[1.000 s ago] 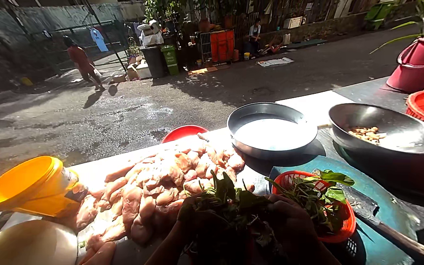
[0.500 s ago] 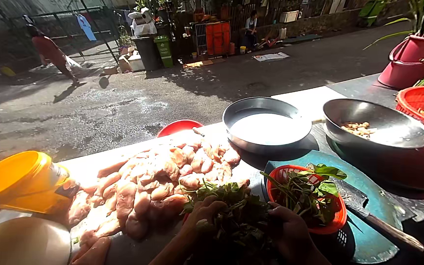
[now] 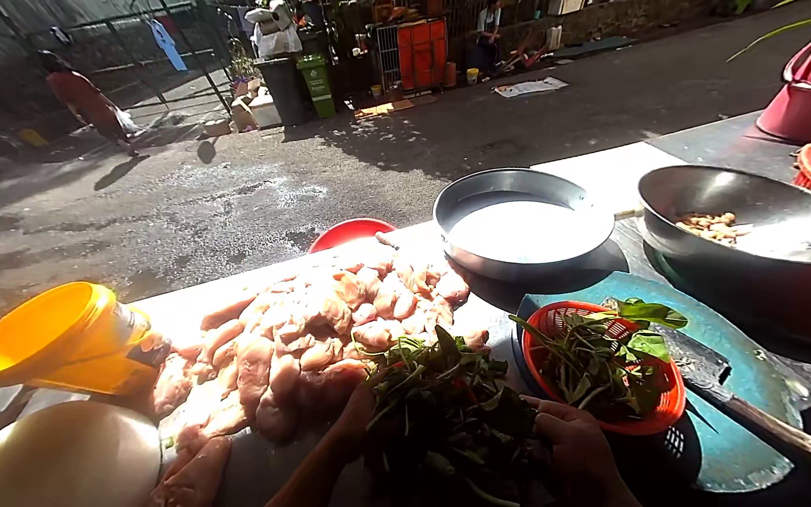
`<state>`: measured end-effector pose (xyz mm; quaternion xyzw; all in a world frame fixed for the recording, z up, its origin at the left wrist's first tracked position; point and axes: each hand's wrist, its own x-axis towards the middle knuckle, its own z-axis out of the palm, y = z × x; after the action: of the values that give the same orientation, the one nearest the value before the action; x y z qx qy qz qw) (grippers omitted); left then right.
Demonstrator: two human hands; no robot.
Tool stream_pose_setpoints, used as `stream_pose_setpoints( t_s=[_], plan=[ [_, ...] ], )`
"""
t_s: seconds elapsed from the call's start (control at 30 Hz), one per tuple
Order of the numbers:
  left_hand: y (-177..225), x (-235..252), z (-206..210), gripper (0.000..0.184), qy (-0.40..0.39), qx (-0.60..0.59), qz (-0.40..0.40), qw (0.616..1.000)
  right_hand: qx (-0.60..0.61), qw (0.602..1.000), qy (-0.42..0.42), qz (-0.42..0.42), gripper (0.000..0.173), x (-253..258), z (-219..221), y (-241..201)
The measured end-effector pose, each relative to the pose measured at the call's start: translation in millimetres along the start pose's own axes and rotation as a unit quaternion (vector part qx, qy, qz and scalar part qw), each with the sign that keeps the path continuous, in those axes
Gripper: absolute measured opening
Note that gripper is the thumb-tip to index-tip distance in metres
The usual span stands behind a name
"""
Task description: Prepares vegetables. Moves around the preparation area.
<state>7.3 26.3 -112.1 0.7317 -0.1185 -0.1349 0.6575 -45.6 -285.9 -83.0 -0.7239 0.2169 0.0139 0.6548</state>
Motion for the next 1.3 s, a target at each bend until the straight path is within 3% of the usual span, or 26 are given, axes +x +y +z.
stream_pose_setpoints(
  t_s=[0.07, 0.17, 0.33, 0.4, 0.47, 0.6, 0.67, 0.7, 0.77, 0.83, 0.9, 1.0, 1.13, 1.23, 1.3],
  plan=[
    [3.9, -5.2, -9.6, 0.071, 0.019, -0.125, -0.019, 0.992, -0.186, 0.982, 0.032, -0.019, 0.009, 3.6, -1.5, 8.5],
    [10.4, -6.3, -16.5, 0.051, 0.037, -0.191, -0.031, 0.980, -0.391, 0.917, 0.039, -0.069, 0.019, -2.8, 2.3, 5.2],
    [7.3, -5.7, -20.8, 0.040, 0.029, -0.219, -0.032, 0.975, -0.450, 0.801, 0.117, -0.375, 0.049, 0.2, 21.0, 9.5],
    [8.9, -6.1, -20.0, 0.038, 0.032, -0.216, -0.036, 0.975, -0.443, 0.776, 0.056, -0.445, 0.037, 5.0, 36.2, 6.8],
    [11.3, -5.9, -17.9, 0.038, 0.042, -0.208, -0.042, 0.976, -0.485, 0.752, -0.057, -0.442, 0.023, 11.2, 54.2, 3.1],
    [9.7, -4.3, -15.5, 0.040, 0.038, -0.204, -0.036, 0.978, -0.619, 0.670, -0.271, -0.309, 0.028, 29.1, 90.3, -7.9],
    [9.1, -3.7, -13.5, 0.041, 0.042, -0.202, -0.035, 0.978, -0.598, 0.686, -0.274, -0.312, 0.024, 37.9, 92.2, -1.9],
    [8.4, -3.5, -13.2, 0.042, 0.042, -0.203, -0.034, 0.978, -0.552, 0.722, -0.252, -0.331, 0.022, 41.1, 87.9, 1.8],
    [9.0, -3.2, -13.5, 0.044, 0.042, -0.203, -0.029, 0.978, -0.385, 0.837, -0.207, -0.328, 0.016, 42.7, 76.7, -1.8],
    [11.5, -3.8, -12.1, 0.042, 0.048, -0.200, -0.025, 0.978, -0.175, 0.938, -0.195, -0.228, 0.009, 39.4, 62.8, -20.2],
    [11.5, -3.1, -10.7, 0.042, 0.050, -0.202, -0.025, 0.978, 0.024, 0.979, -0.176, -0.098, 0.007, 35.5, 48.0, -43.1],
    [9.9, 0.9, -8.4, 0.053, 0.047, -0.179, -0.020, 0.983, 0.168, 0.977, -0.133, -0.012, 0.012, 33.0, 30.7, -62.8],
    [14.4, 7.2, -1.6, 0.067, 0.019, -0.070, 0.031, 0.997, 0.289, 0.952, -0.103, -0.007, 0.020, 30.4, 16.7, -73.5],
    [14.5, 11.4, 4.2, 0.075, -0.009, 0.144, 0.051, 0.988, 0.357, 0.930, -0.094, -0.006, 0.025, 26.6, 7.4, -86.3],
    [20.3, 13.5, 12.8, 0.078, -0.062, 0.309, -0.016, 0.949, 0.384, 0.918, -0.098, -0.007, 0.026, 25.1, 3.3, -91.1]
  ],
)
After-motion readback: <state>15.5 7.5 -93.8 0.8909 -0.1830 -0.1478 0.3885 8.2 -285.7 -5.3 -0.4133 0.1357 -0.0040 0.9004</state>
